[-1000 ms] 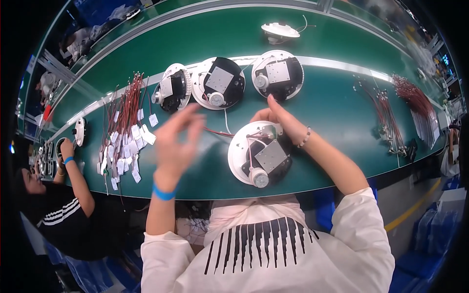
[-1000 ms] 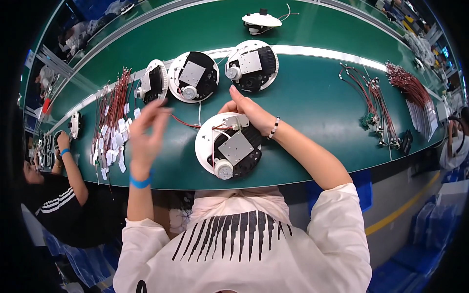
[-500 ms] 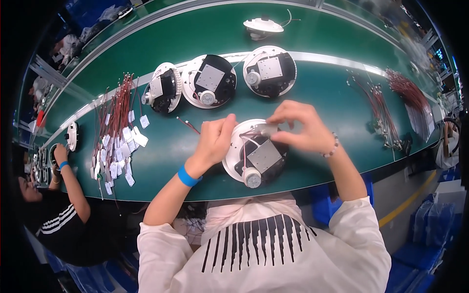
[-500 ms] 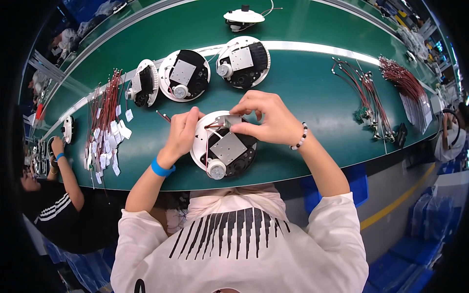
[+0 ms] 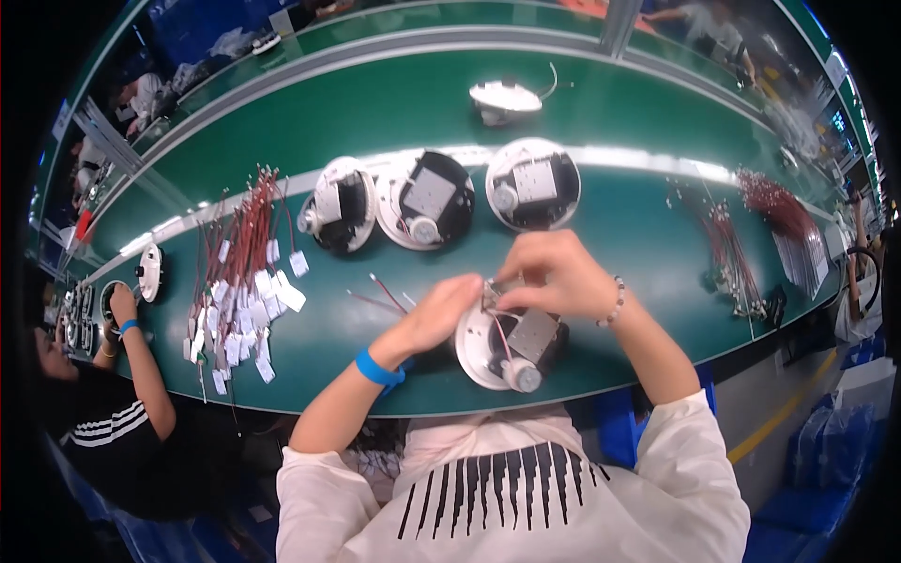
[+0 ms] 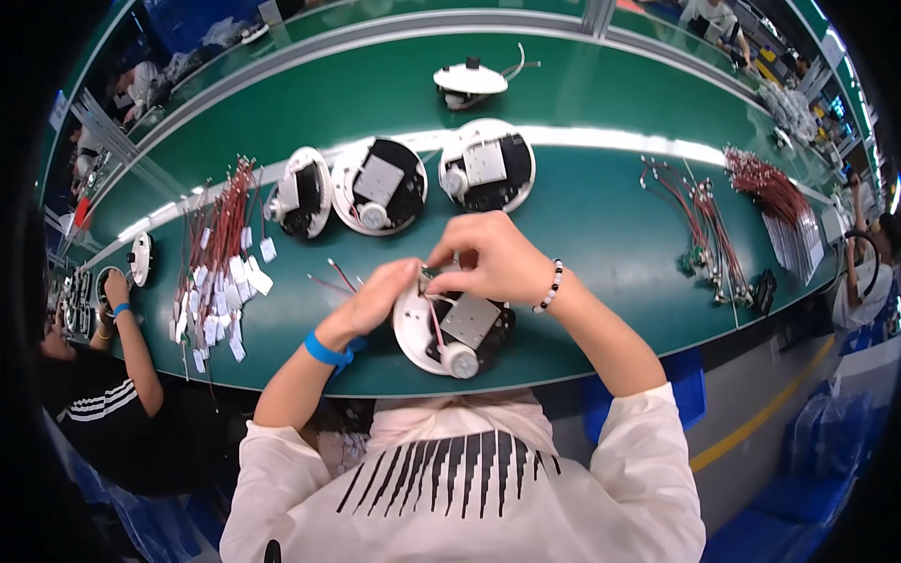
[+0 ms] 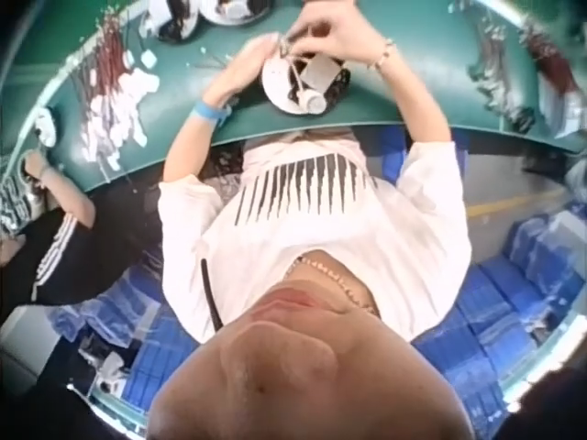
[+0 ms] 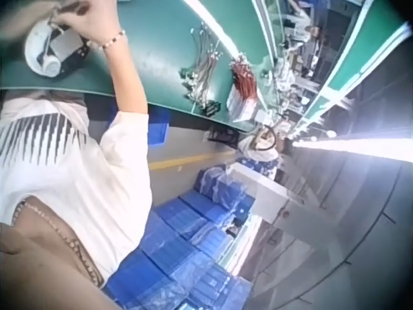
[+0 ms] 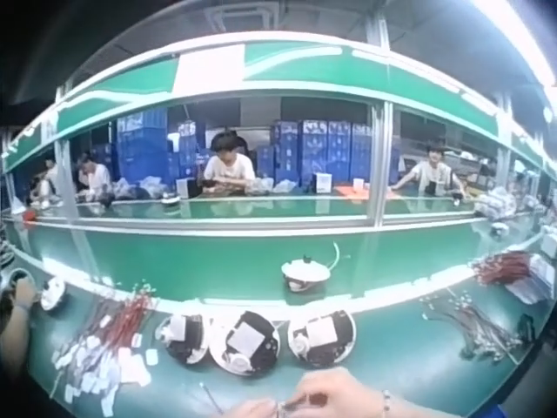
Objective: Manual assembly of electronic parts into plastic housings on a factory production line.
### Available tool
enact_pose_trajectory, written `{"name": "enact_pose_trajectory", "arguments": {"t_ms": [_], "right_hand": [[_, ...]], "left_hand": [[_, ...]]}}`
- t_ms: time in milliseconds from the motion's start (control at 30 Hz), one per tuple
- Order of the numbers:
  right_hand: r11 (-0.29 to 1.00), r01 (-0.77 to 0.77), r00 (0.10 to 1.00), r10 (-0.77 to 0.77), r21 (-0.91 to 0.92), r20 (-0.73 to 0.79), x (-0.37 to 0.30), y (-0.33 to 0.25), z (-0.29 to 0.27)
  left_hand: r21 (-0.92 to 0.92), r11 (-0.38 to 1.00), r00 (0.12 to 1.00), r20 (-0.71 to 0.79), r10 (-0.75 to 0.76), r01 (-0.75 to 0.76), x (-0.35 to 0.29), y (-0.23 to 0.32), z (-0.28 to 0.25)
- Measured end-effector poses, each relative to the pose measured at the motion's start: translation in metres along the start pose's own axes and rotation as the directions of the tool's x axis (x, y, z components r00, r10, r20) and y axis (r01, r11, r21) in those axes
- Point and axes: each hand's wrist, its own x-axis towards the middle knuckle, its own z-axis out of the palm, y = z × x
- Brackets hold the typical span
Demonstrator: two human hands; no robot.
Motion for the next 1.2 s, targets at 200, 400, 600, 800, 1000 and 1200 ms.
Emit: {"name": "enact_pose_trajectory", "arguments": {"t_ms": [200,400,600,800,1000,1200], "right_hand": [[0.992,0.058,0.994,-0.047,0.116,-0.095,-0.012,0.004,0.000],[0.974,0.056,0.977,-0.008,0.219,-0.213,-0.036,0.027,0.026],[0.985,-0.101,0.995,0.102,0.140,0.005,-0.028,0.025,0.056],[0.998,0.043,0.999,-0.044,-0.041,-0.024,-0.010,0.017,0.031],[0.921,-0.141,0.890,-0.043,-0.363,-0.453,0.063,0.065,-0.084],[0.554,-0.823,0.483,0.800,0.128,-0.355,0.131,0.181,-0.124]], "left_hand": [[-0.285,0.921,0.957,0.194,-0.217,0.266,-0.028,0.036,0.000],[-0.037,0.998,0.925,-0.377,0.038,-0.057,-0.105,0.103,-0.070],[0.703,0.560,0.543,-0.703,0.458,0.439,-0.154,0.150,-0.207],[0.489,-0.078,0.460,-0.739,0.492,0.869,-0.177,0.092,-0.335],[0.384,-0.244,0.455,-0.767,0.453,0.890,-0.192,0.054,-0.344],[0.371,-0.433,0.552,-0.709,0.439,0.821,-0.173,0.028,-0.341]]}}
